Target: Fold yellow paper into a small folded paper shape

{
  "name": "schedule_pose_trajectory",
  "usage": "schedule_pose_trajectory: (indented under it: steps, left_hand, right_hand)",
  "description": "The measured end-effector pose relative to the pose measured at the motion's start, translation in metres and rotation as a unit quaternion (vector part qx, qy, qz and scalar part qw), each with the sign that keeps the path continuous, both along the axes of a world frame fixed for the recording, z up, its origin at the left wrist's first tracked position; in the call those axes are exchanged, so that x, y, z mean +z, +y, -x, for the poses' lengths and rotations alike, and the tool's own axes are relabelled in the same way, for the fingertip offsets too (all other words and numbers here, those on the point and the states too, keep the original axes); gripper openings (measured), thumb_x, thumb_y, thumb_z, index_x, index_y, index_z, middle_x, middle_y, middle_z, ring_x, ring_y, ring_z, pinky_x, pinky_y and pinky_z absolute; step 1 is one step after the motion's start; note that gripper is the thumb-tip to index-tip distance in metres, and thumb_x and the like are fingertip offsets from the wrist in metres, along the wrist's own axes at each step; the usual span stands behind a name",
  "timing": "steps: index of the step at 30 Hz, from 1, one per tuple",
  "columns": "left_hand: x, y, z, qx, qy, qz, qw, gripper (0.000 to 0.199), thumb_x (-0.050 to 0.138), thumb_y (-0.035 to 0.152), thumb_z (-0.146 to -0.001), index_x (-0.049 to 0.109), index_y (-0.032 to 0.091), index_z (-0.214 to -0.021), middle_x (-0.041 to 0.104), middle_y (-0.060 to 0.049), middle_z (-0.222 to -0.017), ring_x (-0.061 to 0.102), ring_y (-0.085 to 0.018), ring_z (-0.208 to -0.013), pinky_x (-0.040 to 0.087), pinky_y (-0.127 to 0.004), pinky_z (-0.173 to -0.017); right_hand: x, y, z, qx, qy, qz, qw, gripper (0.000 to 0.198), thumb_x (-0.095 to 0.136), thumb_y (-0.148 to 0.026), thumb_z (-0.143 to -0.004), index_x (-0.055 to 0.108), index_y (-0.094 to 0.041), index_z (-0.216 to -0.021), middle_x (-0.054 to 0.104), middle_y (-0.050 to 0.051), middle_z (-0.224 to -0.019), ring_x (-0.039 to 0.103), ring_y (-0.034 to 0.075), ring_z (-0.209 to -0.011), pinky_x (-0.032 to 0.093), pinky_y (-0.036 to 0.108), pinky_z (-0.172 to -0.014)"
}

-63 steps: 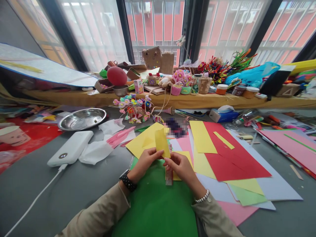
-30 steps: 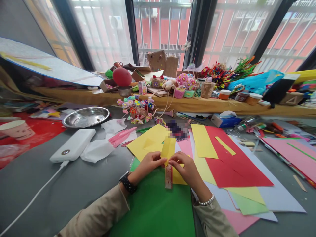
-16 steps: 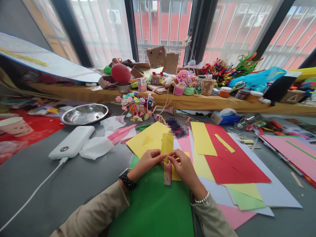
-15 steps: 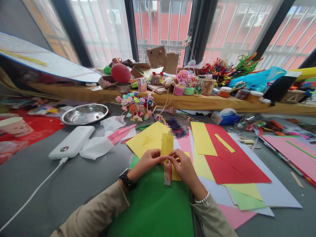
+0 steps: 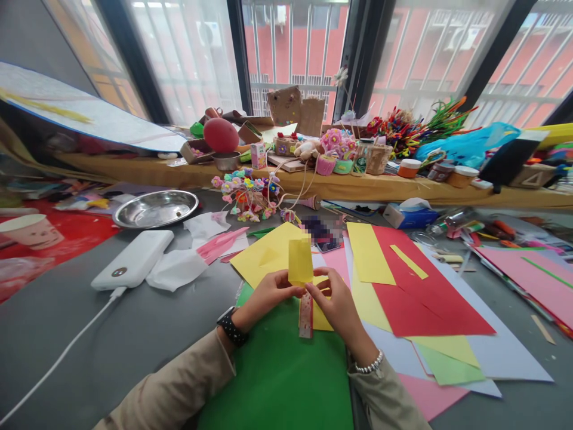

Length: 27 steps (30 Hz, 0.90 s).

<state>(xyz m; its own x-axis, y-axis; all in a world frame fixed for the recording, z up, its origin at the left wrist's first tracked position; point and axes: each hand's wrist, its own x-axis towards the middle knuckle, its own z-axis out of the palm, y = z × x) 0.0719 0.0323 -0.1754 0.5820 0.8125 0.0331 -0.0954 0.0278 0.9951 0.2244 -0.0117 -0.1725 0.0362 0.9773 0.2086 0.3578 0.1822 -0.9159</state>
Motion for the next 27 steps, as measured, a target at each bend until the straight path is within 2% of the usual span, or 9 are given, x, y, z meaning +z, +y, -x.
schedule_pose_trajectory:
  steps: [3, 6, 13, 20, 27]
  left_hand:
    - [0.0015, 0.0001, 0.0011, -0.008, -0.010, 0.007, 1.000, 0.034, 0.065, 0.029, -0.061, 0.059, 0.010, -0.088, 0.063, -0.007, -0.084, 0.057, -0.017, -0.076, 0.044, -0.030, -0.071]
    - [0.0033, -0.0005, 0.0019, -0.003, 0.004, 0.007, 1.000, 0.031, 0.064, 0.029, -0.061, 0.061, 0.010, -0.086, 0.064, -0.007, -0.080, 0.058, -0.017, -0.072, 0.044, -0.029, -0.070]
    - [0.0035, -0.0017, 0.0014, 0.001, 0.058, -0.014, 0.998, 0.031, 0.061, 0.035, -0.064, 0.063, 0.009, -0.080, 0.065, -0.008, -0.076, 0.058, -0.018, -0.071, 0.045, -0.029, -0.068]
    - [0.0013, -0.0020, 0.0013, -0.006, 0.064, -0.033, 0.997, 0.033, 0.059, 0.037, -0.065, 0.063, 0.010, -0.082, 0.065, -0.007, -0.078, 0.058, -0.018, -0.072, 0.045, -0.028, -0.067]
    - [0.0051, -0.0028, 0.0004, 0.049, 0.076, -0.083, 0.992, 0.033, 0.057, 0.037, -0.067, 0.061, 0.010, -0.086, 0.063, -0.007, -0.084, 0.056, -0.018, -0.075, 0.043, -0.026, -0.067]
  right_hand:
    - [0.0037, -0.0014, 0.0016, 0.018, -0.024, -0.019, 0.999, 0.019, 0.048, -0.036, -0.075, 0.050, -0.018, -0.080, 0.053, 0.005, -0.086, 0.057, 0.015, -0.072, 0.048, 0.027, -0.061]
    - [0.0054, -0.0027, 0.0031, 0.015, -0.017, -0.038, 0.999, 0.019, 0.047, -0.036, -0.076, 0.052, -0.018, -0.073, 0.054, 0.005, -0.082, 0.055, 0.016, -0.074, 0.047, 0.027, -0.062]
    - [0.0016, -0.0022, 0.0024, 0.011, 0.018, -0.005, 1.000, 0.023, 0.048, -0.040, -0.074, 0.051, -0.017, -0.072, 0.055, 0.005, -0.081, 0.054, 0.017, -0.078, 0.047, 0.028, -0.066]
    - [0.0008, -0.0020, 0.0028, 0.009, 0.031, -0.003, 0.999, 0.023, 0.050, -0.040, -0.073, 0.051, -0.017, -0.071, 0.055, 0.006, -0.084, 0.053, 0.018, -0.081, 0.047, 0.028, -0.066]
    - [0.0031, -0.0024, 0.0018, 0.010, 0.016, -0.010, 1.000, 0.023, 0.050, -0.040, -0.073, 0.051, -0.017, -0.069, 0.054, 0.004, -0.078, 0.054, 0.016, -0.075, 0.047, 0.026, -0.064]
